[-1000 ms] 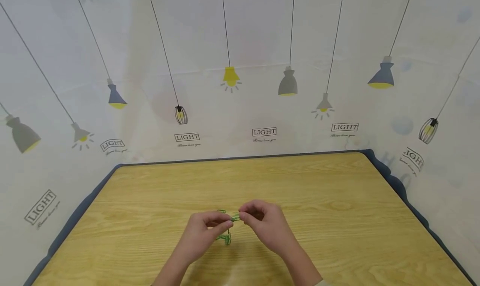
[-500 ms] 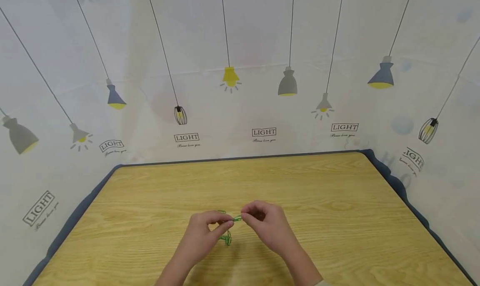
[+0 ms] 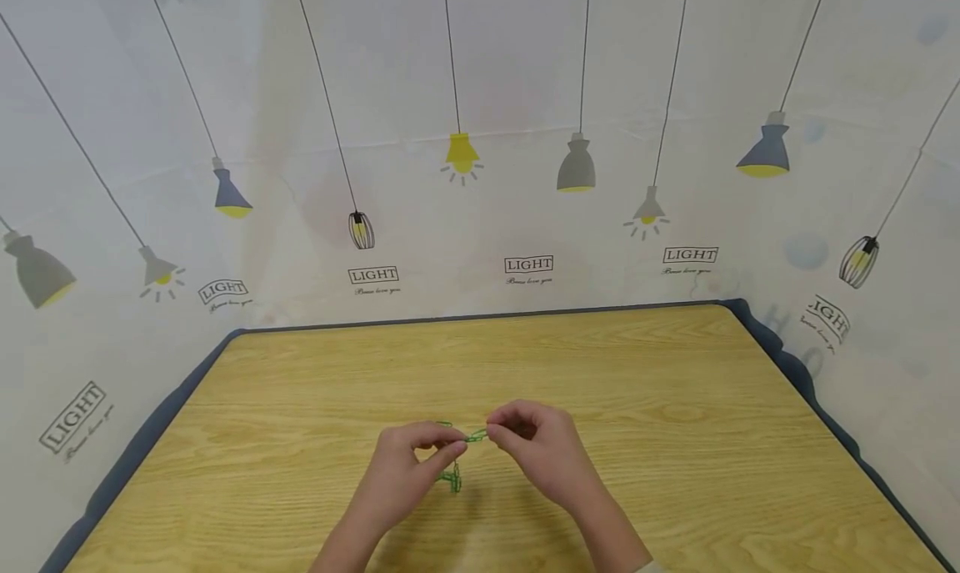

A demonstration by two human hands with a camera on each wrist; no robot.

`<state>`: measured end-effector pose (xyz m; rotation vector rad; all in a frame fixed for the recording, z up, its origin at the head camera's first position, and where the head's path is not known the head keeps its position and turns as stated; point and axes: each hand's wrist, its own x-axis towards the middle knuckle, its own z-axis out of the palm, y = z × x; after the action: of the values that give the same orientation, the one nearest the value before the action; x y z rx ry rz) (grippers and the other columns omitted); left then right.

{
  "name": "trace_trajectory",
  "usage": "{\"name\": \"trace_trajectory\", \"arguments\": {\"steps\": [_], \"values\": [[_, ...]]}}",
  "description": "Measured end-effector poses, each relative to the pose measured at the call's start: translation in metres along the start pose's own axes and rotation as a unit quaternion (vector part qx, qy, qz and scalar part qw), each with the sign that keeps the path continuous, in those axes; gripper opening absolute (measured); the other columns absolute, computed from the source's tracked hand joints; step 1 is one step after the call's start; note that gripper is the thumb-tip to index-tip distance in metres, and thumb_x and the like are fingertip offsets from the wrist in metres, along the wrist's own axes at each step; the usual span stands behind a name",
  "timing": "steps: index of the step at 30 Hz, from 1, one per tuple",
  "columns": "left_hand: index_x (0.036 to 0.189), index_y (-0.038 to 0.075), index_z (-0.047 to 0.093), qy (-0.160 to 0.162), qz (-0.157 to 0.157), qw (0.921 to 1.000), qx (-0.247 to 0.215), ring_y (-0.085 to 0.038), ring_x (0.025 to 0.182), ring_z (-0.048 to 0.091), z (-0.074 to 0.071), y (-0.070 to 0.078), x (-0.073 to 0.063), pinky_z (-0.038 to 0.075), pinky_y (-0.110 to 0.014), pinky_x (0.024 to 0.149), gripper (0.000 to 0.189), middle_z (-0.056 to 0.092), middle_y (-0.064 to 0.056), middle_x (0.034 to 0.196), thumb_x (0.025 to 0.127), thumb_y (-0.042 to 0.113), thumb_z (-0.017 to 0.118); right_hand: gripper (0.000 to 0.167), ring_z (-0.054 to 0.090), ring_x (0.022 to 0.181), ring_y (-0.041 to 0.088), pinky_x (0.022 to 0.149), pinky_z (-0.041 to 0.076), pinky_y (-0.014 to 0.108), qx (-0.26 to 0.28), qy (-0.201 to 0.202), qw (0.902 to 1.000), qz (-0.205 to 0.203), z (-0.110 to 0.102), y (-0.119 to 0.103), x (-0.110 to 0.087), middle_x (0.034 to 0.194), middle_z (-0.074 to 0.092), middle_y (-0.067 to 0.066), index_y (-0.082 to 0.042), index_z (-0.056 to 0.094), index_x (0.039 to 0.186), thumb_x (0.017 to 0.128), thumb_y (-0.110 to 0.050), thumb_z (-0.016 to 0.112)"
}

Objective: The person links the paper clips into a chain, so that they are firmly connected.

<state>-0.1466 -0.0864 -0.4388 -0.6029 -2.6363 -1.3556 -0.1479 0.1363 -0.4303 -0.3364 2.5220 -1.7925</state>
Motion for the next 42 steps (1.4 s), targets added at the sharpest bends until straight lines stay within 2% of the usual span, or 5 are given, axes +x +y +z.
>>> {"name": "trace_trajectory", "arguments": {"steps": [8,15,24,32,42], "values": [[0.106,0.015,0.083,0.007,0.003,1.0000,-0.006,-0.008,0.096,0.072,0.000,-0.005,0.000,0.060,-0.051,0.094,0.018,0.080,0.010,0.093,0.102,0.030,0.073,0.017,0.071,0.091,0.014,0.079,0.060,0.023,0.005,0.014,0.9999,0.004,-0.003,-0.001,0.000,0.106,0.077,0.014,-0.005,0.076,0.109,0.101,-0.020,0.075],[0.108,0.013,0.082,-0.004,-0.008,0.9998,-0.020,-0.010,0.098,0.073,0.001,-0.008,0.001,0.060,-0.050,0.095,0.021,0.081,0.008,0.098,0.103,0.031,0.072,0.015,0.072,0.091,0.014,0.082,0.061,0.024,0.014,0.022,0.9997,0.001,-0.004,0.001,0.001,0.104,0.077,0.010,-0.005,0.076,0.108,0.100,-0.018,0.075],[0.114,0.018,0.080,-0.024,-0.040,0.9930,-0.108,-0.021,0.115,0.073,0.007,-0.011,0.003,0.061,-0.042,0.097,0.018,0.081,0.002,0.114,0.103,0.031,0.073,0.014,0.072,0.093,0.012,0.084,0.061,0.023,0.017,0.031,0.9991,-0.023,0.000,-0.001,0.001,0.105,0.076,0.013,-0.004,0.075,0.109,0.100,-0.015,0.075],[0.131,0.019,0.074,-0.027,-0.065,0.9842,-0.162,-0.036,0.132,0.063,0.010,-0.010,0.004,0.057,-0.055,0.106,0.035,0.073,-0.003,0.137,0.102,0.039,0.072,0.009,0.072,0.091,0.013,0.083,0.060,0.021,0.021,0.030,0.9981,-0.050,0.009,-0.002,0.001,0.104,0.076,0.015,-0.004,0.075,0.106,0.099,-0.010,0.075],[0.113,0.019,0.081,-0.005,-0.027,0.9899,-0.139,-0.019,0.115,0.072,0.005,-0.011,0.003,0.059,-0.041,0.101,0.022,0.081,0.002,0.116,0.103,0.035,0.072,0.009,0.073,0.092,0.011,0.084,0.061,0.022,0.006,0.015,0.9967,-0.079,0.017,0.001,0.002,0.102,0.077,0.010,-0.006,0.075,0.105,0.099,-0.012,0.075]]}}
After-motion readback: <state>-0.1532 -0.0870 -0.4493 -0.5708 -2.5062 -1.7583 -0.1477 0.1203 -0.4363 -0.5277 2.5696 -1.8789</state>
